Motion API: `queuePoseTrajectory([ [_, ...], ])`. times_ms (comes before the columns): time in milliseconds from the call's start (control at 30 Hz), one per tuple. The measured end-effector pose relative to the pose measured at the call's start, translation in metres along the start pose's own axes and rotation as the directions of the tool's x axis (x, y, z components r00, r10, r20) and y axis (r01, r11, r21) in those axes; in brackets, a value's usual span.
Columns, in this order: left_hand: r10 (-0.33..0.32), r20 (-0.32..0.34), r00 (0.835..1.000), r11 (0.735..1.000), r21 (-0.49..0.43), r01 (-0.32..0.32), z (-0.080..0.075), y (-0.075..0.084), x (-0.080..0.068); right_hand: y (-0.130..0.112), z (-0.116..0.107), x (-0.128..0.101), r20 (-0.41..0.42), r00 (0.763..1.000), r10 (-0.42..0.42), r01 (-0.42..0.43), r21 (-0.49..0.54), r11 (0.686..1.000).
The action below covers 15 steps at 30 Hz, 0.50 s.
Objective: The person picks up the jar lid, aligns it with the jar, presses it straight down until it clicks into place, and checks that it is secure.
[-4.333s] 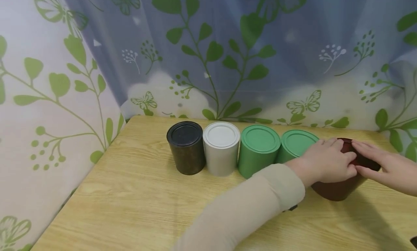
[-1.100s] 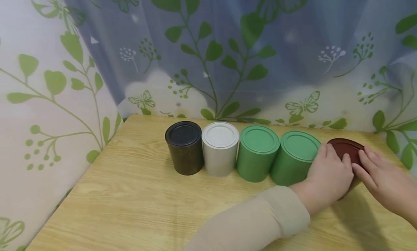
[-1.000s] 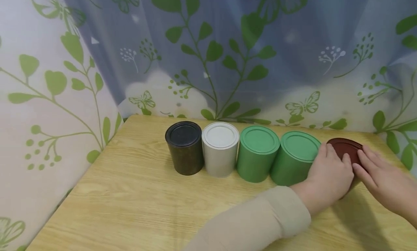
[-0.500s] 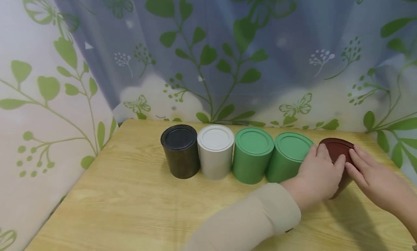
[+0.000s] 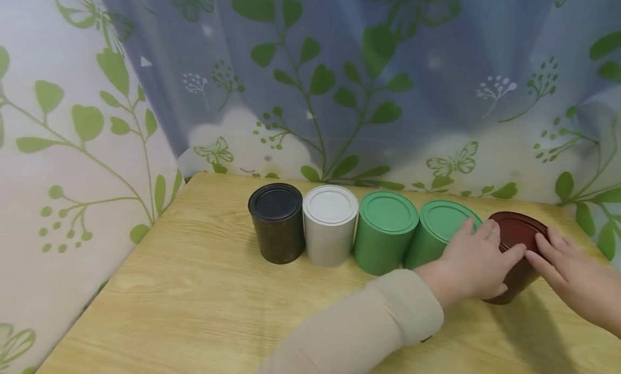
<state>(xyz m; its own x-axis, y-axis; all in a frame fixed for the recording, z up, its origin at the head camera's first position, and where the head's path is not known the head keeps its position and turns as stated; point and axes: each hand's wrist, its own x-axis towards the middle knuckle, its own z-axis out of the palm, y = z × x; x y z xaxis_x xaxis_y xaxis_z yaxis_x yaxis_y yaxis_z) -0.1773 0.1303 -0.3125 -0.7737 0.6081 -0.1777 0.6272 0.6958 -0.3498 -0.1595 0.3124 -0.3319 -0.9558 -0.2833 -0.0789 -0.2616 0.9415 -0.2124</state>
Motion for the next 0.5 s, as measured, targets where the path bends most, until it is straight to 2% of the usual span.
queuePoseTrajectory([
  [133,0.000,0.003,1.000,1.000,-0.015,0.000,0.0001,0.0056,-0.0005,0.0015,0.0030,-0.0073,-0.013,1.000,-0.011,0.011,0.012,1.000],
  [233,0.012,0.007,1.000,1.000,-0.020,-0.012,0.0013,0.0082,-0.0019,0.0018,0.0052,-0.0101,-0.004,1.000,0.027,-0.027,0.030,0.999],
  [400,0.005,-0.003,1.000,0.999,-0.037,-0.005,0.0010,0.0080,-0.0002,0.0032,0.0038,-0.0094,-0.005,1.000,-0.003,0.003,-0.074,0.997],
  [500,-0.006,-0.011,1.000,0.999,-0.046,0.005,-0.0001,0.0064,0.0024,0.0010,0.0004,-0.0066,0.003,1.000,0.006,-0.006,-0.103,0.995],
])
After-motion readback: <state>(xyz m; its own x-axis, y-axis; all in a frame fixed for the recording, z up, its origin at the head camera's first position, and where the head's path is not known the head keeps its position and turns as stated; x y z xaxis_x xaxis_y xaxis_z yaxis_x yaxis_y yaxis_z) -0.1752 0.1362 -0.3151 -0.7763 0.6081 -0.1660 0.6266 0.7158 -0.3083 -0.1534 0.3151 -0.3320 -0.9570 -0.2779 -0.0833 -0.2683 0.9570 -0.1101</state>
